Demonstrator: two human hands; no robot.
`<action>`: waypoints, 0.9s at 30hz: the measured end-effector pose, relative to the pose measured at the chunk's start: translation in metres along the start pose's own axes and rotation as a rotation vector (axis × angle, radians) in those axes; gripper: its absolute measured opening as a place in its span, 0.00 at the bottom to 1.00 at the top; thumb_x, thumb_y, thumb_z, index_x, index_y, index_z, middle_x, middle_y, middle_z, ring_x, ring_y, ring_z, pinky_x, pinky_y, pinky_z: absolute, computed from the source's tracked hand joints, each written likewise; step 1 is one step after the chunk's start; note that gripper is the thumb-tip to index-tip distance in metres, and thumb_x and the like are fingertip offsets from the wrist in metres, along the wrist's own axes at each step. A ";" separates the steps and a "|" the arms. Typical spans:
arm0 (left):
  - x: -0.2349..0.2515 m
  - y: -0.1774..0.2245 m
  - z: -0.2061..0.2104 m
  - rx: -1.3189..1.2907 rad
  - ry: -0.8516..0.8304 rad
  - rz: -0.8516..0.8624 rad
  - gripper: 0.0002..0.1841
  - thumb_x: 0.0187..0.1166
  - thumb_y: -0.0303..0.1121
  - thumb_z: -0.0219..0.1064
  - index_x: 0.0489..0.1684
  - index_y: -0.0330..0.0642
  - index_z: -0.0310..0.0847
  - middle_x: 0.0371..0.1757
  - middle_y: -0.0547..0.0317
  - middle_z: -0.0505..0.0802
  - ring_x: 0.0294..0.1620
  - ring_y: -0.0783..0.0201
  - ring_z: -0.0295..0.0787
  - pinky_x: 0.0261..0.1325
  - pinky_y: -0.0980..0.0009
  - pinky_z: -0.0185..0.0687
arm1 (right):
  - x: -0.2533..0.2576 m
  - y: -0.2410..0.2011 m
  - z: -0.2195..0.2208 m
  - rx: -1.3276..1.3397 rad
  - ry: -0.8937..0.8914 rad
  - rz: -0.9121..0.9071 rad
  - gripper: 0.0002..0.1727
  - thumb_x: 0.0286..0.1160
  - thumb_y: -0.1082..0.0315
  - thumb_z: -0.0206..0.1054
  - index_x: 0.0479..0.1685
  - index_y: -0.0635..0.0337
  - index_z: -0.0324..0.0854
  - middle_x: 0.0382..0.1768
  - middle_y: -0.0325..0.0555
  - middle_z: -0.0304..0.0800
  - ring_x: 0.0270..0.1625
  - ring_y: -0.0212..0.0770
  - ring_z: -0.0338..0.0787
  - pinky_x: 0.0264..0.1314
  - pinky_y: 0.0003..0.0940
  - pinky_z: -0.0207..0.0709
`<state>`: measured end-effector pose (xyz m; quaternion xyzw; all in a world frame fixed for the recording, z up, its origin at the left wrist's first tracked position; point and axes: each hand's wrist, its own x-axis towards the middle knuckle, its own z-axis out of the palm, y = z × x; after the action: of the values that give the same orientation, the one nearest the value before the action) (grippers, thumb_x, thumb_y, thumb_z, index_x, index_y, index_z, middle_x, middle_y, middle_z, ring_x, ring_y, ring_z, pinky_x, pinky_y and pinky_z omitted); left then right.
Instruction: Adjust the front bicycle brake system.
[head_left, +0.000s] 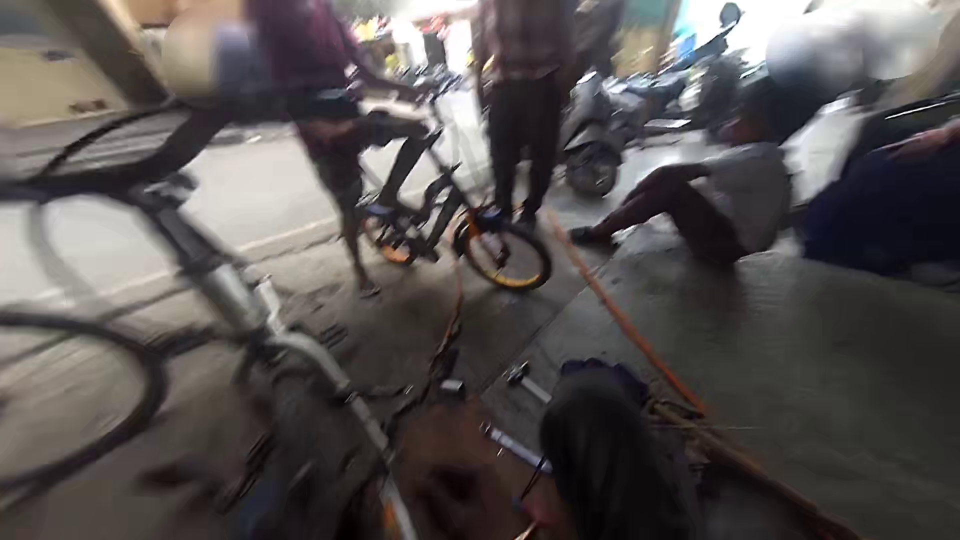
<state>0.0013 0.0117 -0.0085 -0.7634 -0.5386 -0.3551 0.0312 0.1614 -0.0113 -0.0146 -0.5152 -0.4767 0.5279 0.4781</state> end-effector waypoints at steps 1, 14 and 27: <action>-0.002 -0.002 0.000 -0.089 0.111 -0.024 0.07 0.72 0.31 0.73 0.36 0.38 0.96 0.41 0.52 0.97 0.51 0.57 0.94 0.67 0.61 0.82 | 0.008 0.009 -0.004 0.023 -0.026 -0.024 0.13 0.85 0.66 0.63 0.45 0.68 0.89 0.25 0.37 0.87 0.24 0.24 0.82 0.29 0.22 0.78; -0.009 -0.012 0.007 -0.127 0.188 -0.086 0.09 0.73 0.38 0.68 0.39 0.58 0.97 0.46 0.76 0.97 0.74 0.58 0.81 0.84 0.38 0.53 | 0.027 0.041 0.003 -0.033 -0.122 -0.134 0.13 0.84 0.66 0.62 0.53 0.58 0.92 0.30 0.35 0.90 0.28 0.26 0.84 0.34 0.22 0.79; -0.011 -0.013 0.005 -0.130 0.175 -0.089 0.09 0.73 0.38 0.69 0.41 0.58 0.97 0.46 0.77 0.96 0.75 0.57 0.79 0.82 0.41 0.55 | 0.029 0.024 0.015 0.165 0.017 -0.386 0.09 0.77 0.74 0.71 0.52 0.60 0.89 0.49 0.48 0.95 0.44 0.45 0.96 0.49 0.37 0.94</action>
<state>-0.0086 0.0105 -0.0224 -0.7052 -0.5431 -0.4555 0.0125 0.1457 0.0149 -0.0410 -0.3779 -0.5179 0.4593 0.6148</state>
